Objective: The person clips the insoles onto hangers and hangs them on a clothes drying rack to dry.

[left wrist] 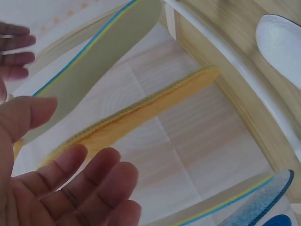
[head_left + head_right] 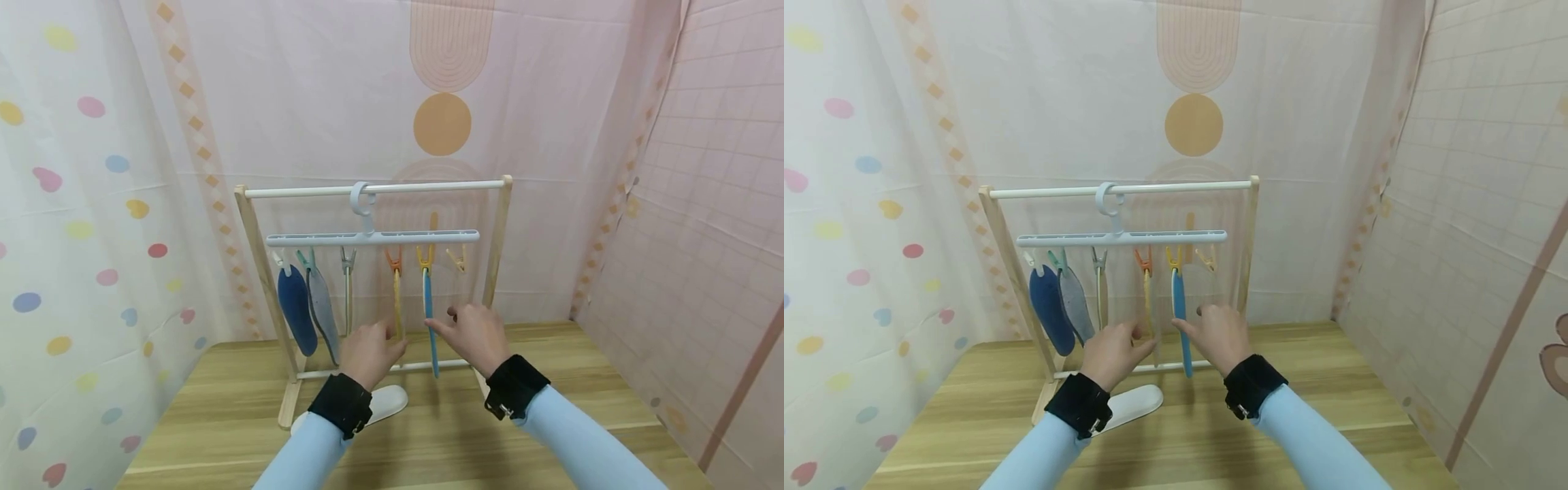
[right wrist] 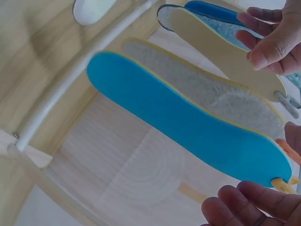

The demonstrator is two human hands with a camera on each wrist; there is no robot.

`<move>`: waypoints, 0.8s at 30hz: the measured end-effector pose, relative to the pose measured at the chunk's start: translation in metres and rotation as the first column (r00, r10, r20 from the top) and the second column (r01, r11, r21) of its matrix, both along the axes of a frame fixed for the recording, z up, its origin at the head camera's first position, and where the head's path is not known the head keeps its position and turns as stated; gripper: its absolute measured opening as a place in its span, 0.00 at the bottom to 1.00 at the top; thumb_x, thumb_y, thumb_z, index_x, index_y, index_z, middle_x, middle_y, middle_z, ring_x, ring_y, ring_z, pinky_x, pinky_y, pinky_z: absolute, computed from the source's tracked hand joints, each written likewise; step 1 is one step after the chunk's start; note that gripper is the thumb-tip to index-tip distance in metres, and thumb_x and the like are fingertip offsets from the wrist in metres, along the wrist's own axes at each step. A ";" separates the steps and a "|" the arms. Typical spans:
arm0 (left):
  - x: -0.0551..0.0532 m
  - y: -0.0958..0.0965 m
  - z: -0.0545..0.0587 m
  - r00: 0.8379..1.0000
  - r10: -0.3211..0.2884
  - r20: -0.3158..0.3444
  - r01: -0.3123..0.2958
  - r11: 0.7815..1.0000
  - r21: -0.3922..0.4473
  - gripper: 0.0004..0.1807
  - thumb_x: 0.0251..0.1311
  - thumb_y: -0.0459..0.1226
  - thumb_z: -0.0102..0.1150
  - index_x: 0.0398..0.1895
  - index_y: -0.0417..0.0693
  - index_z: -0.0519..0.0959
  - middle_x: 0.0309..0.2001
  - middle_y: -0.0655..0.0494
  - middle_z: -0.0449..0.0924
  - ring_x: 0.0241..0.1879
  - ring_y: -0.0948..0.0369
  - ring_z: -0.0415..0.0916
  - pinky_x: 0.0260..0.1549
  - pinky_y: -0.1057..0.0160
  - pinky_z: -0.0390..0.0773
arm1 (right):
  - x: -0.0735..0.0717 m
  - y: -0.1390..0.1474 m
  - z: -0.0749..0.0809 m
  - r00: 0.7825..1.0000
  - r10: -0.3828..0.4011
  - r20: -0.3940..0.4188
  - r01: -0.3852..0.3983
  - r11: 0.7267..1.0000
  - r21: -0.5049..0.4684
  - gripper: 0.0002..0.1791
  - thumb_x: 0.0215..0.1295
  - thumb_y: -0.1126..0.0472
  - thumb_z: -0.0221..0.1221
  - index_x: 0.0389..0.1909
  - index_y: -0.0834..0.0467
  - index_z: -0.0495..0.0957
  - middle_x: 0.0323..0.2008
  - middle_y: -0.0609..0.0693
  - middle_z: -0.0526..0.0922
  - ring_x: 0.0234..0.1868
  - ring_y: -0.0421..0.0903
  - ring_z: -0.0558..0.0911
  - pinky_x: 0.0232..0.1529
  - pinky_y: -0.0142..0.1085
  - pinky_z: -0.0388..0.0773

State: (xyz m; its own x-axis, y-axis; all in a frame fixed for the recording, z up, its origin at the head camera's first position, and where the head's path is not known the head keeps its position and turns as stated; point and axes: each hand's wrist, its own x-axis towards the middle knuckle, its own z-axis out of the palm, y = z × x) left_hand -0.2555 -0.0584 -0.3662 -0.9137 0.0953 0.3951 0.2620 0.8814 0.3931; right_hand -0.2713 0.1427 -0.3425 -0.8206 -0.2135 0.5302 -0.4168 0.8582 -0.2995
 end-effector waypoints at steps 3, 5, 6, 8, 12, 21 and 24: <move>0.004 -0.005 -0.003 1.000 0.008 0.017 -0.008 1.000 0.000 0.17 0.59 0.49 0.65 0.32 0.44 0.81 0.19 0.56 0.75 0.17 0.61 0.70 0.17 0.59 0.70 | 0.004 0.002 -0.008 1.000 -0.001 0.013 0.001 1.000 -0.001 0.27 0.62 0.39 0.64 0.35 0.63 0.86 0.28 0.55 0.86 0.25 0.47 0.84 0.31 0.43 0.81; 0.008 -0.008 -0.006 0.999 0.016 0.047 -0.016 1.000 -0.003 0.18 0.57 0.50 0.65 0.34 0.43 0.82 0.22 0.54 0.78 0.18 0.60 0.72 0.19 0.57 0.72 | 0.006 0.004 -0.013 1.000 0.000 0.012 0.000 1.000 -0.007 0.27 0.61 0.39 0.65 0.34 0.63 0.86 0.29 0.56 0.87 0.25 0.47 0.84 0.31 0.43 0.81; 0.009 -0.010 -0.007 0.998 0.016 0.060 -0.016 1.000 -0.005 0.19 0.57 0.50 0.65 0.35 0.42 0.82 0.23 0.53 0.79 0.20 0.58 0.73 0.21 0.55 0.74 | 0.007 0.004 -0.016 1.000 0.000 0.012 0.001 1.000 -0.009 0.26 0.61 0.40 0.66 0.34 0.62 0.86 0.29 0.56 0.86 0.24 0.47 0.83 0.30 0.43 0.81; 0.012 -0.013 -0.010 0.996 0.018 0.088 -0.017 1.000 -0.012 0.20 0.55 0.50 0.66 0.37 0.41 0.83 0.28 0.50 0.82 0.23 0.55 0.77 0.24 0.52 0.76 | 0.010 0.006 -0.021 1.000 -0.001 0.009 0.001 1.000 -0.007 0.27 0.60 0.40 0.66 0.35 0.63 0.86 0.30 0.56 0.87 0.25 0.47 0.84 0.28 0.42 0.80; 0.016 -0.020 -0.017 0.993 0.023 0.114 -0.018 0.999 -0.040 0.22 0.54 0.50 0.69 0.39 0.39 0.84 0.34 0.47 0.84 0.29 0.52 0.80 0.28 0.50 0.78 | 0.016 0.007 -0.033 1.000 -0.001 0.019 0.001 1.000 -0.018 0.27 0.60 0.40 0.66 0.36 0.63 0.86 0.32 0.56 0.87 0.27 0.48 0.85 0.25 0.40 0.79; 0.026 -0.035 -0.030 0.987 0.036 0.155 -0.032 0.999 -0.031 0.22 0.49 0.48 0.72 0.39 0.39 0.84 0.35 0.46 0.84 0.26 0.55 0.78 0.22 0.55 0.76 | 0.030 0.008 -0.059 0.998 0.004 0.069 -0.002 0.999 -0.035 0.26 0.56 0.41 0.69 0.36 0.63 0.87 0.32 0.57 0.87 0.20 0.41 0.78 0.20 0.34 0.75; 0.030 -0.040 -0.033 0.983 0.045 0.180 -0.041 0.999 -0.024 0.23 0.48 0.48 0.72 0.40 0.38 0.84 0.36 0.45 0.84 0.28 0.52 0.79 0.24 0.52 0.76 | 0.036 0.008 -0.064 0.993 0.003 0.115 0.001 1.000 -0.031 0.28 0.55 0.39 0.69 0.38 0.63 0.86 0.33 0.57 0.87 0.24 0.45 0.81 0.23 0.38 0.77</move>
